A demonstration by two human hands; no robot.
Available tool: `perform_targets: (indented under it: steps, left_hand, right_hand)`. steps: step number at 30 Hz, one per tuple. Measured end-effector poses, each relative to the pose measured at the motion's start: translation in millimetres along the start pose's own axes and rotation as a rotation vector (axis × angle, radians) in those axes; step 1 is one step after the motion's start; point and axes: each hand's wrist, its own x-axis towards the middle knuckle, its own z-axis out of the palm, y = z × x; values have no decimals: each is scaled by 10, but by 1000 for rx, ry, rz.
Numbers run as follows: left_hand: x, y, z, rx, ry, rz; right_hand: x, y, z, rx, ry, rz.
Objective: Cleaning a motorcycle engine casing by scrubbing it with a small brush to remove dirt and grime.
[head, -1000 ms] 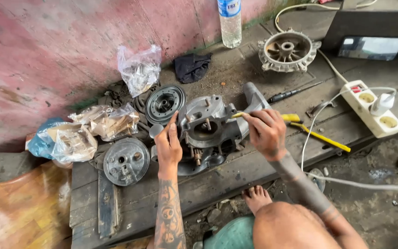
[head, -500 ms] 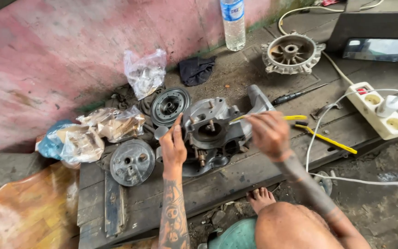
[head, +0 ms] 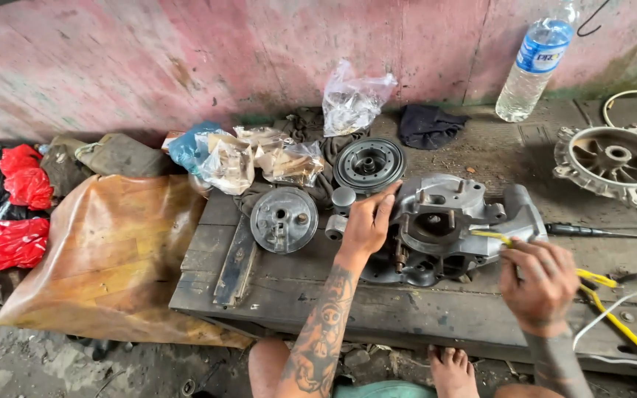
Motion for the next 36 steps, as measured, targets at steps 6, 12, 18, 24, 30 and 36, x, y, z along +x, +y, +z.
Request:
perform_targets:
  steps: [6, 12, 18, 24, 30, 36]
  left_hand:
    - [43, 6, 2, 10, -1, -18]
    - [-2, 18, 38, -4, -15, -49]
    - [-32, -192, -36, 19, -72, 53]
    - [18, -286, 15, 94, -31, 80]
    - [13, -489, 23, 139, -25, 65]
    - [-6, -486, 34, 149, -20, 28]
  right_hand:
    - [-308, 717, 15, -69, 83, -5]
    - [75, 156, -209, 15, 6, 105]
    - [288, 11, 89, 74, 156, -140]
    - [313, 294, -76, 90, 216, -129]
    - [332, 451, -178, 119, 198, -96]
    - [187, 463, 206, 180, 173, -122]
